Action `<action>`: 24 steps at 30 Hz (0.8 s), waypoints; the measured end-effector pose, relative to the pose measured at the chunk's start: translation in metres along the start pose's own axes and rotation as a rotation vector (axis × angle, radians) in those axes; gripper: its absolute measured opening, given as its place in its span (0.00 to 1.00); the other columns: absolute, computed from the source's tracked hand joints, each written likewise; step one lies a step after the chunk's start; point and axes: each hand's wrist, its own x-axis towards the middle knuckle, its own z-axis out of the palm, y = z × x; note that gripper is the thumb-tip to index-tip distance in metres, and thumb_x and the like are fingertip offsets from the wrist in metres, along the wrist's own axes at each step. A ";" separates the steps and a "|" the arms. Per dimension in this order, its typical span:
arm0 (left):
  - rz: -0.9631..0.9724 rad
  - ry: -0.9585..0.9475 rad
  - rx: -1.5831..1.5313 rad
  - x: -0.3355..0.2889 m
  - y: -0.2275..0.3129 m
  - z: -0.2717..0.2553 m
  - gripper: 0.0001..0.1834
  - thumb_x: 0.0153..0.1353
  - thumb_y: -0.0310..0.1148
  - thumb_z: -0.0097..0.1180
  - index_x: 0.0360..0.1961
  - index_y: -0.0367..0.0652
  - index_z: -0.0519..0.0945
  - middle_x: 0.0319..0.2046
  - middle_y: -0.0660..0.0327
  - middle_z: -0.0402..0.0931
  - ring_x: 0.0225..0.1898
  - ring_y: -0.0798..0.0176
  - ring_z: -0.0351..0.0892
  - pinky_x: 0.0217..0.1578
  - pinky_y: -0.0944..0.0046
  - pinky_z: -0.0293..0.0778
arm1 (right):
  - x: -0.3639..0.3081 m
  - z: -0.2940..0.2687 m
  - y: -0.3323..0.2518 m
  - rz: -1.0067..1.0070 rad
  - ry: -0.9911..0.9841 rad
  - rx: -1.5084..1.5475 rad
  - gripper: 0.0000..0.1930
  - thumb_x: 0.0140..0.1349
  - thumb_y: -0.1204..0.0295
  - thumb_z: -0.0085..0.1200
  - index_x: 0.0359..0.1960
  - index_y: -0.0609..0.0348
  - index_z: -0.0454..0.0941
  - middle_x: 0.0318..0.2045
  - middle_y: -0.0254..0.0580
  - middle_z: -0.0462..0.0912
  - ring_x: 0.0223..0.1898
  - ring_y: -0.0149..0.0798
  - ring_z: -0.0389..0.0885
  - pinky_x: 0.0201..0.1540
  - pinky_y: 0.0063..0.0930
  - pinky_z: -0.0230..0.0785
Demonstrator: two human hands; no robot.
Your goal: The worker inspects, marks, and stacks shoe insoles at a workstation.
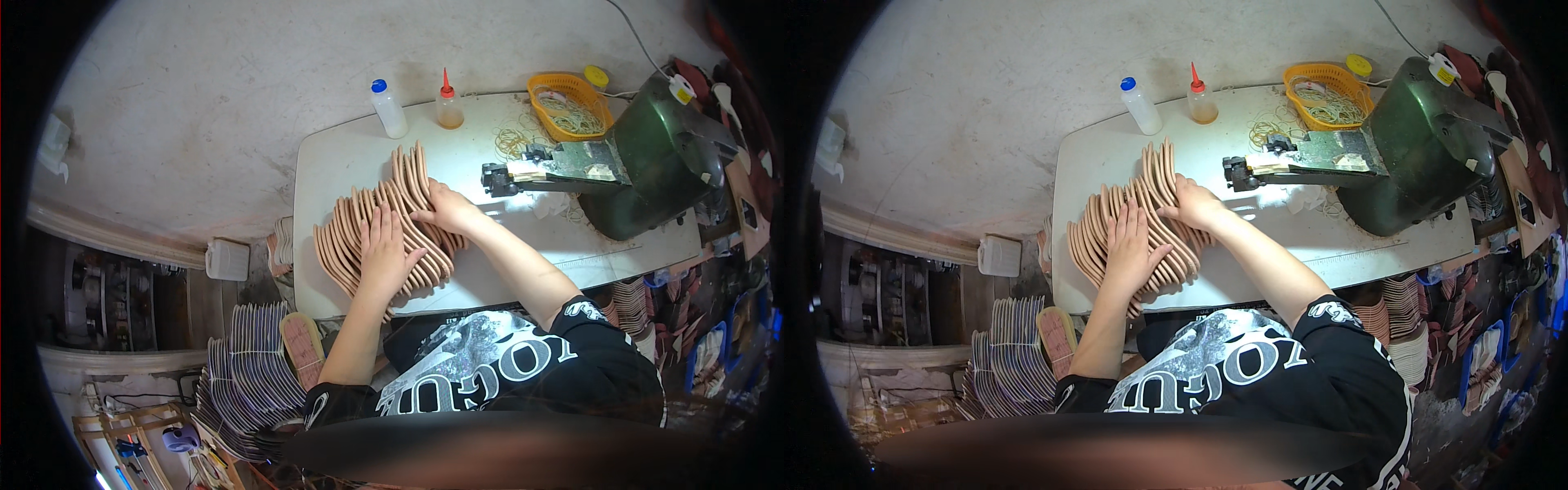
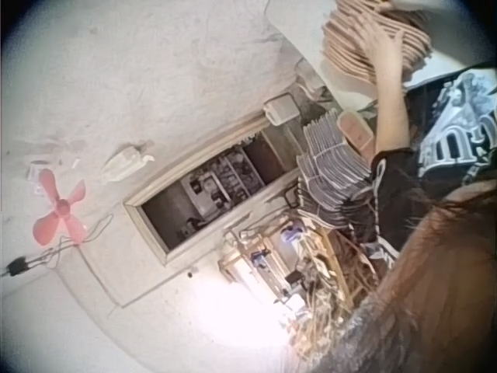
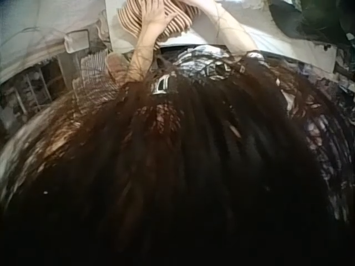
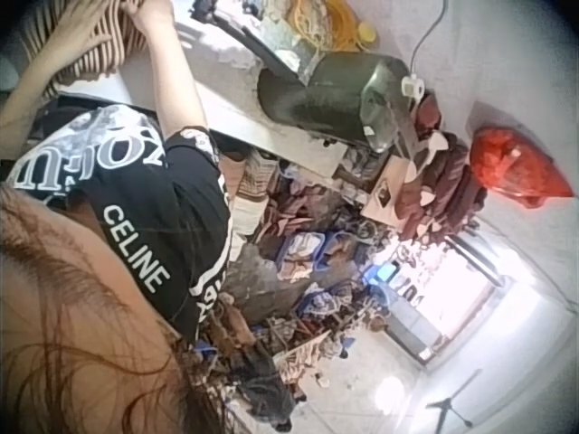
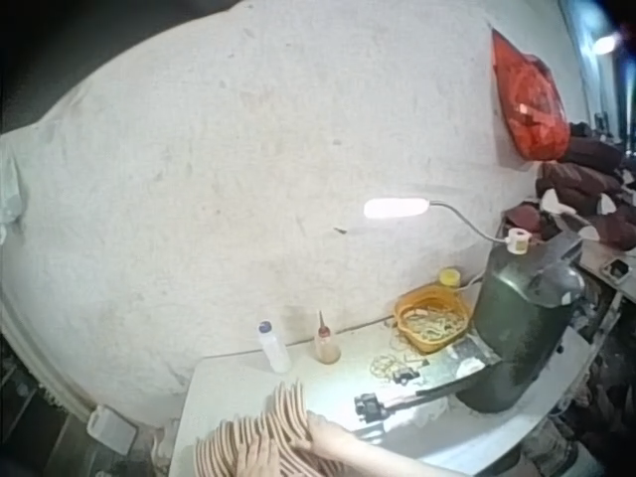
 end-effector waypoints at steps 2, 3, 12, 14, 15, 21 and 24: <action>0.061 0.029 -0.090 -0.001 -0.008 -0.003 0.47 0.57 0.55 0.56 0.66 0.28 0.57 0.70 0.43 0.45 0.72 0.46 0.42 0.70 0.48 0.38 | 0.000 -0.005 0.001 0.016 -0.050 0.053 0.36 0.53 0.55 0.63 0.54 0.70 0.63 0.46 0.65 0.76 0.49 0.60 0.77 0.53 0.43 0.71; 0.090 0.056 -0.143 -0.003 -0.013 -0.006 0.43 0.56 0.50 0.60 0.63 0.29 0.62 0.69 0.42 0.49 0.71 0.45 0.45 0.69 0.48 0.42 | -0.007 -0.014 -0.008 0.070 -0.097 0.063 0.33 0.53 0.57 0.62 0.52 0.70 0.65 0.45 0.64 0.76 0.49 0.59 0.77 0.54 0.43 0.70; -0.842 0.502 -0.289 -0.076 -0.084 0.017 0.33 0.61 0.42 0.56 0.61 0.32 0.65 0.62 0.43 0.63 0.66 0.42 0.57 0.65 0.48 0.52 | -0.032 -0.004 -0.002 0.062 -0.101 0.145 0.38 0.50 0.51 0.64 0.59 0.63 0.69 0.51 0.60 0.72 0.56 0.58 0.72 0.60 0.44 0.65; -0.707 0.280 -1.040 -0.078 -0.094 0.041 0.39 0.61 0.48 0.56 0.64 0.32 0.60 0.63 0.40 0.58 0.66 0.39 0.53 0.65 0.46 0.50 | -0.022 0.003 0.004 0.085 -0.118 0.264 0.36 0.52 0.51 0.63 0.58 0.63 0.70 0.49 0.58 0.76 0.53 0.55 0.76 0.58 0.41 0.67; -0.755 0.340 -0.718 -0.075 -0.071 0.046 0.44 0.58 0.51 0.57 0.66 0.33 0.54 0.64 0.39 0.56 0.67 0.38 0.51 0.65 0.44 0.49 | -0.021 0.005 0.003 0.088 -0.129 0.263 0.36 0.52 0.51 0.63 0.58 0.63 0.70 0.49 0.58 0.76 0.53 0.55 0.76 0.58 0.41 0.67; -0.531 0.532 -1.138 -0.079 -0.071 0.068 0.44 0.56 0.37 0.61 0.68 0.35 0.50 0.64 0.46 0.56 0.65 0.49 0.57 0.65 0.53 0.50 | -0.025 -0.001 -0.012 0.284 -0.365 0.819 0.30 0.52 0.61 0.68 0.52 0.70 0.74 0.45 0.51 0.82 0.47 0.40 0.81 0.55 0.31 0.70; -0.435 0.656 -1.348 -0.087 -0.051 0.058 0.42 0.57 0.28 0.60 0.68 0.35 0.50 0.65 0.51 0.55 0.65 0.56 0.57 0.65 0.57 0.51 | -0.047 0.007 -0.012 0.247 -0.320 0.831 0.30 0.52 0.67 0.67 0.54 0.71 0.71 0.47 0.49 0.80 0.49 0.38 0.79 0.56 0.30 0.69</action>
